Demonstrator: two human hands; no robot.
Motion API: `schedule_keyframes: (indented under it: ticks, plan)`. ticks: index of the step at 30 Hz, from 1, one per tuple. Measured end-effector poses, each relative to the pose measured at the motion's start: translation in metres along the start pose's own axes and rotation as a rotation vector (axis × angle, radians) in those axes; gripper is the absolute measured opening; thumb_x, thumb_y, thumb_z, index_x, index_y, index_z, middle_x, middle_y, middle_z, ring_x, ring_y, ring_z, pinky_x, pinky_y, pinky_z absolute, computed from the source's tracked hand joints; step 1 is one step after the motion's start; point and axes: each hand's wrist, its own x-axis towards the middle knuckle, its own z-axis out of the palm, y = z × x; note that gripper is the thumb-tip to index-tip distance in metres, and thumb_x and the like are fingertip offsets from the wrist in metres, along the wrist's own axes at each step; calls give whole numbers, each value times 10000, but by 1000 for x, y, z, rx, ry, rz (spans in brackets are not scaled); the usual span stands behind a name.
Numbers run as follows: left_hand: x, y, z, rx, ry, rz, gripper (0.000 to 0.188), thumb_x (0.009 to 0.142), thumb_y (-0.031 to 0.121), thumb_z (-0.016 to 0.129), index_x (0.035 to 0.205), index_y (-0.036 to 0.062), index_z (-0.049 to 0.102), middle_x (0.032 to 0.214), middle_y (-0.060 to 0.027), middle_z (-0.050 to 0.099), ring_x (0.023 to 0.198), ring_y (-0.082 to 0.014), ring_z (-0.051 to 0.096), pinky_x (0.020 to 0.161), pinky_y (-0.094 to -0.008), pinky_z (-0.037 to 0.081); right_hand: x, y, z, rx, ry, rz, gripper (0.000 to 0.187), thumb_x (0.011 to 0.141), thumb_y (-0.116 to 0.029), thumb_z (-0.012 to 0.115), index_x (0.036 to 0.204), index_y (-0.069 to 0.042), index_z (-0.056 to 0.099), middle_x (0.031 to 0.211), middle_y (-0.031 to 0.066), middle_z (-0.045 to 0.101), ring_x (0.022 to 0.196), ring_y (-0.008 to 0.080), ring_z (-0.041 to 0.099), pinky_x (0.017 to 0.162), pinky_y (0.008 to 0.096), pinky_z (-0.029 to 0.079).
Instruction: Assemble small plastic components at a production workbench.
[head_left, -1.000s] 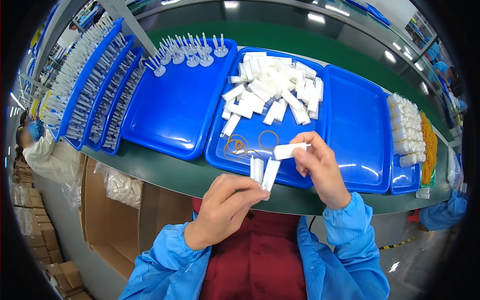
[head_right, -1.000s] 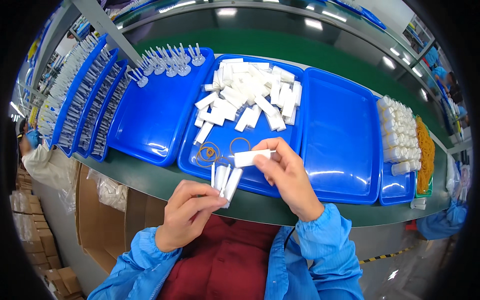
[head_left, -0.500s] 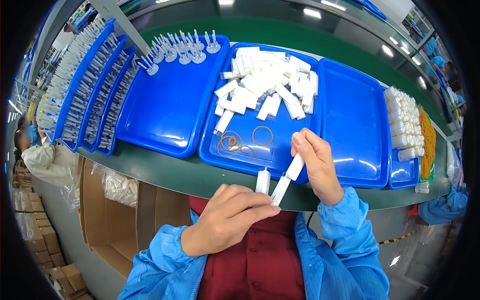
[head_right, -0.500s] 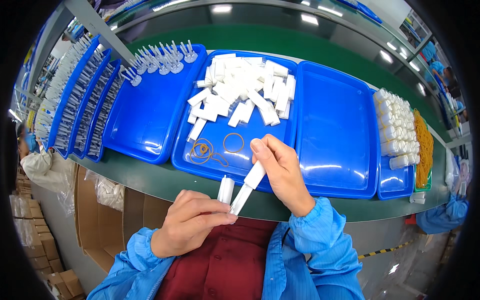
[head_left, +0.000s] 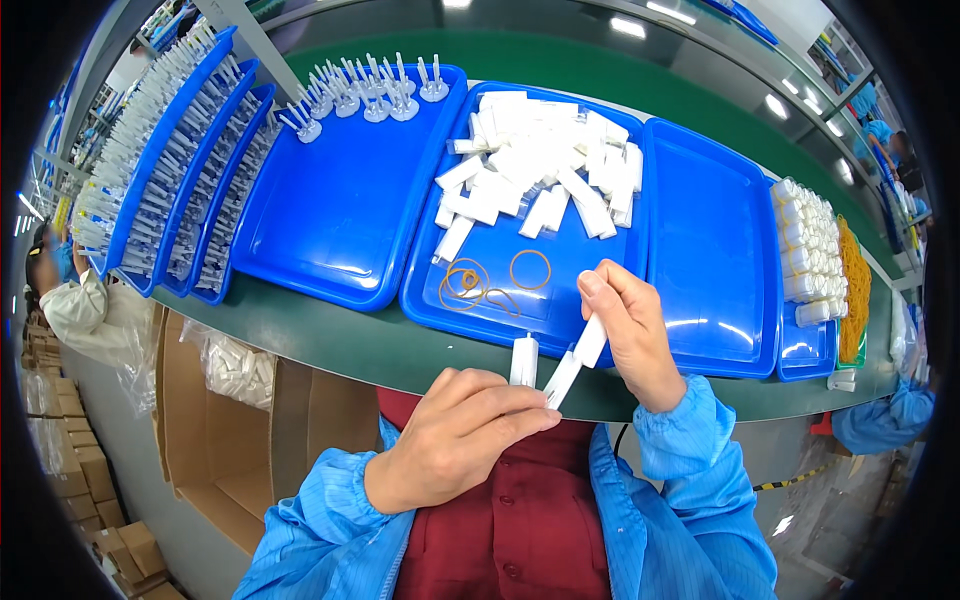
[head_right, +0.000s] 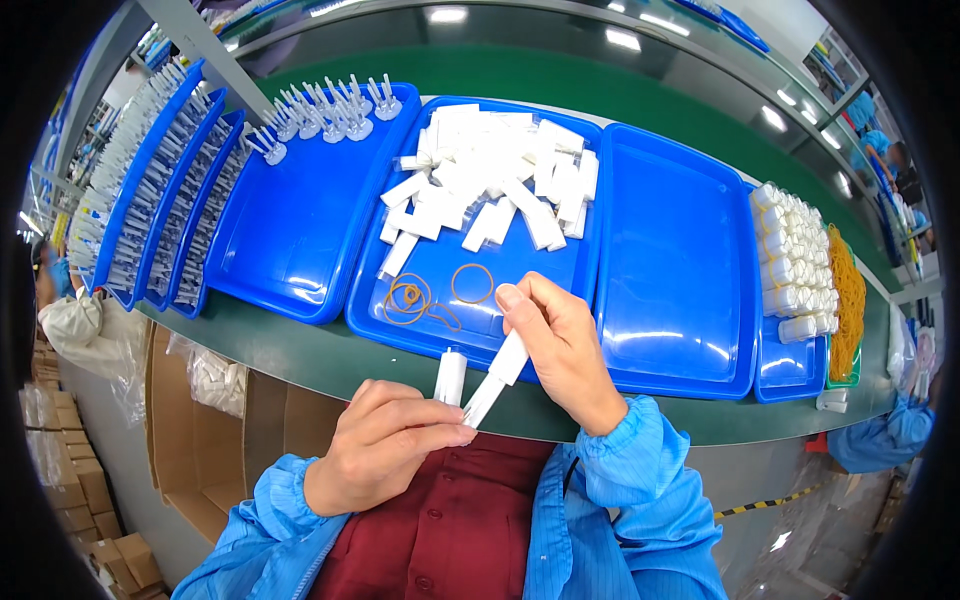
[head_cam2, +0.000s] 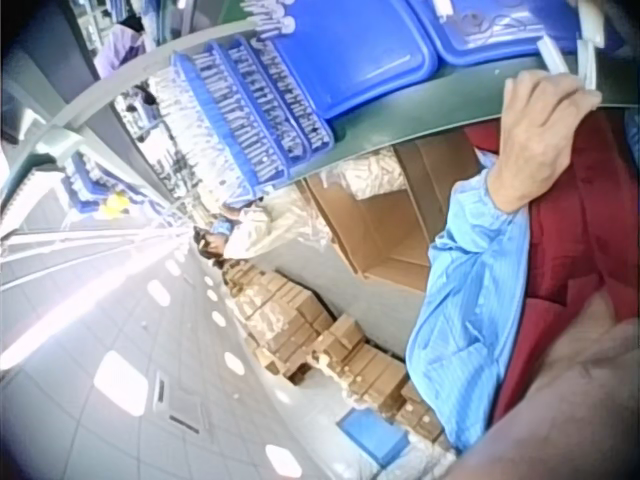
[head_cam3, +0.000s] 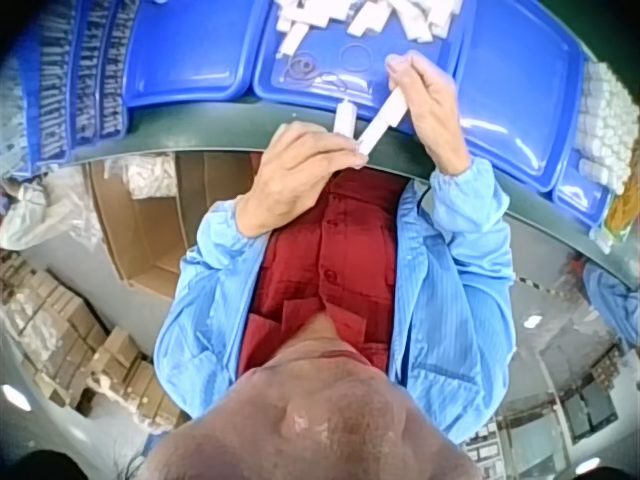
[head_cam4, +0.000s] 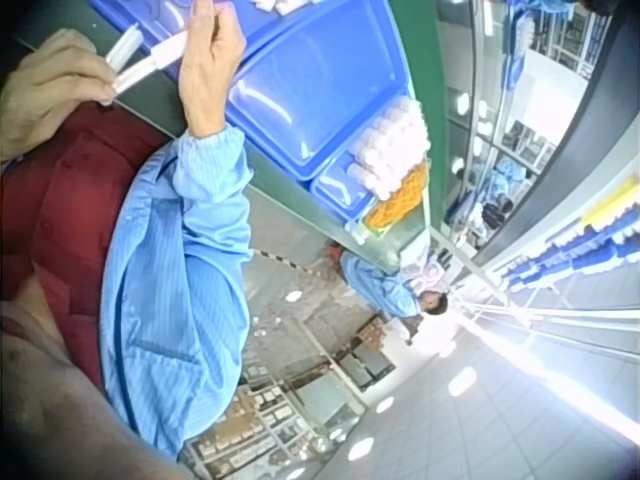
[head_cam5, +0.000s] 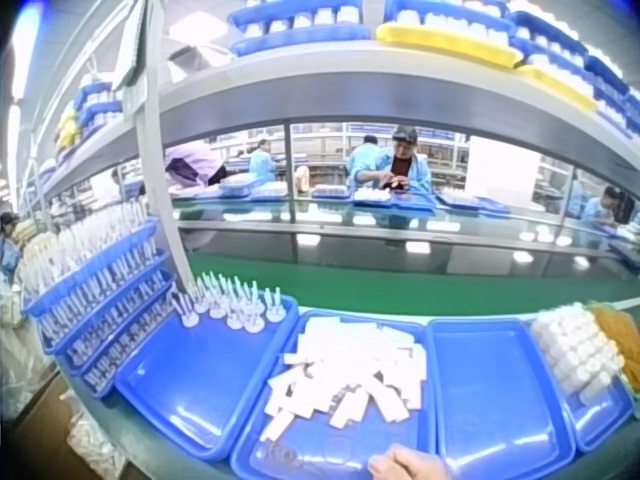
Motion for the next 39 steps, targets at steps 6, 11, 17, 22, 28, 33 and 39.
schedule_keyframes:
  ticks: [6, 11, 17, 22, 28, 33, 39]
  plan:
    - [0, 0, 5, 78, 60, 13, 344, 732, -20, 765, 1051, 108, 757, 1059, -27, 715, 864, -217, 635, 724, -325, 451, -4, 3, 7, -466, 49, -307, 282, 1002, -214, 599, 777, -45, 578, 727, 63, 513, 753, 208, 488, 745, 347, 385]
    - [-1, -9, 14, 76, 305, 25, 386, 728, 43, 801, 1101, 70, 706, 1111, -55, 699, 871, -216, 647, 754, -318, 470, -17, 2, 42, -300, 165, -417, 233, 988, -154, 601, 784, -46, 568, 787, 91, 536, 808, 280, 492, 811, 399, 379]
    - [-9, -23, 0, 189, 211, -7, 407, 728, -25, 840, 1091, 85, 692, 1037, -81, 713, 821, -231, 685, 723, -347, 513, 17, -1, 35, -393, -42, -459, 157, 1009, -129, 562, 892, -51, 631, 827, 76, 594, 852, 285, 552, 802, 415, 392]
    - [-13, -31, 8, 87, 297, -127, 374, 752, -85, 807, 1081, 50, 691, 1040, -103, 688, 841, -260, 699, 726, -334, 569, 78, 19, 7, -1253, 78, -847, 158, 890, -94, 622, 1038, -57, 662, 974, 92, 639, 928, 288, 592, 861, 395, 448]
    - [-21, -33, 3, 57, 308, -195, 341, 755, -86, 807, 1053, 54, 716, 1073, -104, 676, 921, -259, 692, 757, -334, 569, 53, 6, -24, -1123, -188, -543, 294, 787, 15, 646, 1071, -61, 659, 1012, 110, 644, 1000, 314, 615, 875, 418, 502]
    - [-14, -32, 9, 71, 242, -144, 357, 744, -79, 815, 1058, 65, 726, 1082, -88, 685, 941, -254, 679, 792, -345, 542, 59, 2, -14, -1124, 10, -590, 228, 781, 0, 684, 1003, -39, 647, 984, 127, 653, 961, 319, 634, 828, 431, 536]
    - [-6, -28, 8, 111, 219, -112, 364, 732, -59, 826, 1054, 85, 735, 1076, -70, 704, 908, -243, 667, 754, -342, 502, 61, 8, -3, -1460, -38, -277, 170, 839, -104, 693, 971, -20, 627, 931, 137, 699, 915, 342, 695, 805, 432, 558]
